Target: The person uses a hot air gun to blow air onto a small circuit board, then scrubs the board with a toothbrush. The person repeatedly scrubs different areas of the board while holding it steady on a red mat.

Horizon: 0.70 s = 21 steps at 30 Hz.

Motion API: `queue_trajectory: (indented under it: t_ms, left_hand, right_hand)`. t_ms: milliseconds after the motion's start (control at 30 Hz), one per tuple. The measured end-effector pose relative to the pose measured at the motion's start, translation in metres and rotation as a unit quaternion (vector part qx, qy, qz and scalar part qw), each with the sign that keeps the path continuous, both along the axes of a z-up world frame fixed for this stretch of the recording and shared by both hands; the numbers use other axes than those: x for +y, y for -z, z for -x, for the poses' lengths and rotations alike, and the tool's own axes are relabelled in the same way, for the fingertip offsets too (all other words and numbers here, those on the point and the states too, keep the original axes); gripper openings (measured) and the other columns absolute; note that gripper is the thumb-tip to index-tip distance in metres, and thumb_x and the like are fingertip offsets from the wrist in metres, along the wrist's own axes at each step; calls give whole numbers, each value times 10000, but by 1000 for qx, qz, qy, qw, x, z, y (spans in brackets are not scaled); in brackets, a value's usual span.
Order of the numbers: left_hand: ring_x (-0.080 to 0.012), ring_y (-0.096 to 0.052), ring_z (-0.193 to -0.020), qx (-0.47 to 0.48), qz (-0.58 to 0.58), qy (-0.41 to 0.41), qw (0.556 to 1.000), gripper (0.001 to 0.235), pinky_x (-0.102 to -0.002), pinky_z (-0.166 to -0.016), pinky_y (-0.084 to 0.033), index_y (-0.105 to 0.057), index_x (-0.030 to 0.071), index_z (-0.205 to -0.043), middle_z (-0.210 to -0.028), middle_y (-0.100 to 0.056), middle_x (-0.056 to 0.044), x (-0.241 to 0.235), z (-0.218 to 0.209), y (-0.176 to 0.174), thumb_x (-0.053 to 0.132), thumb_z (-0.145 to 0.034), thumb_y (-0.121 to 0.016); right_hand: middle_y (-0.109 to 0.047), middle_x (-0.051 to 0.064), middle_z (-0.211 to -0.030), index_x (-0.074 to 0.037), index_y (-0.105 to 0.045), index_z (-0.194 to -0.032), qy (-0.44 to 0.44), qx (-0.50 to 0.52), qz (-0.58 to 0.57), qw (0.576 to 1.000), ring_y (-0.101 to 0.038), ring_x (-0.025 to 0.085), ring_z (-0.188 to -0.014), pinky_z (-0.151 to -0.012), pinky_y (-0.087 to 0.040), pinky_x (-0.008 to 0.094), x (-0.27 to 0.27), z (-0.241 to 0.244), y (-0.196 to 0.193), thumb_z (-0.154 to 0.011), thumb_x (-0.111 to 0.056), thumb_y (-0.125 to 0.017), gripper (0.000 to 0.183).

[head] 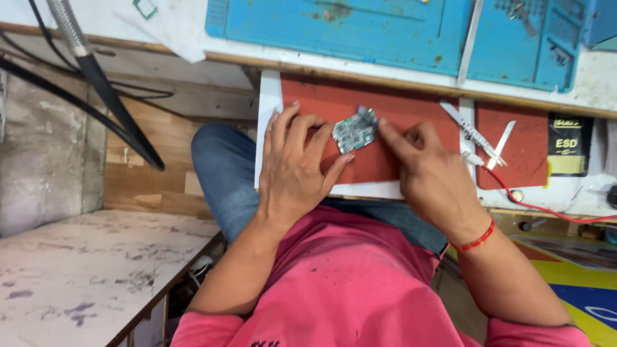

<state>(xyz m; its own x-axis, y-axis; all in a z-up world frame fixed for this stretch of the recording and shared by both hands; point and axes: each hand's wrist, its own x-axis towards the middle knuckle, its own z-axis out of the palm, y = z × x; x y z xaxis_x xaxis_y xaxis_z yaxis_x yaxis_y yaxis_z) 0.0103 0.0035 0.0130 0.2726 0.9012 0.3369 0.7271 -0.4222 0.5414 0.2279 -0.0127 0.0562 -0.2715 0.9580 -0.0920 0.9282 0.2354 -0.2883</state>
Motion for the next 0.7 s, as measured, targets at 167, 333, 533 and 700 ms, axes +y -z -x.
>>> queue_trajectory:
  t_ms: [167,333,533,700]
  left_hand:
    - [-392,-462,-1359,19,-5,-1,1000,466,-592,-1195,-324,-698,40,-1219,-1251,-583,-119,-4,2,10,367,-899,-791]
    - [-422,-463,-1306,23,-8,12,1000,527,-623,-1137,-304,-704,38,-1180,-1207,-590,-145,5,3,-13,385,-799,-817]
    - [-417,-469,-1302,-1,-21,42,999,501,-592,-1161,-322,-682,18,-1059,-1179,-582,-155,16,4,-12,371,-746,-851]
    - [-430,-453,-1298,-11,-18,36,999,501,-589,-1162,-308,-676,5,-1058,-1191,-570,-173,17,5,-7,348,-737,-849]
  right_hand:
    - [-639,143,-1097,-211,-603,-1431,-42,48,16,998,-679,390,-709,-610,-553,492,-3,-3,12,-872,-17,-537,595]
    - [-613,165,-1070,-210,-558,-1458,-45,31,10,998,-684,387,-706,-564,-562,482,8,-4,-1,-858,-65,-563,617]
    - [-626,95,-1120,-280,-537,-1502,9,1,64,998,-699,371,-715,-618,-578,492,6,-4,9,-890,-122,-549,632]
    - [-642,116,-1072,-222,-578,-1406,0,71,9,997,-693,380,-700,-603,-573,494,5,-7,10,-838,-56,-537,594]
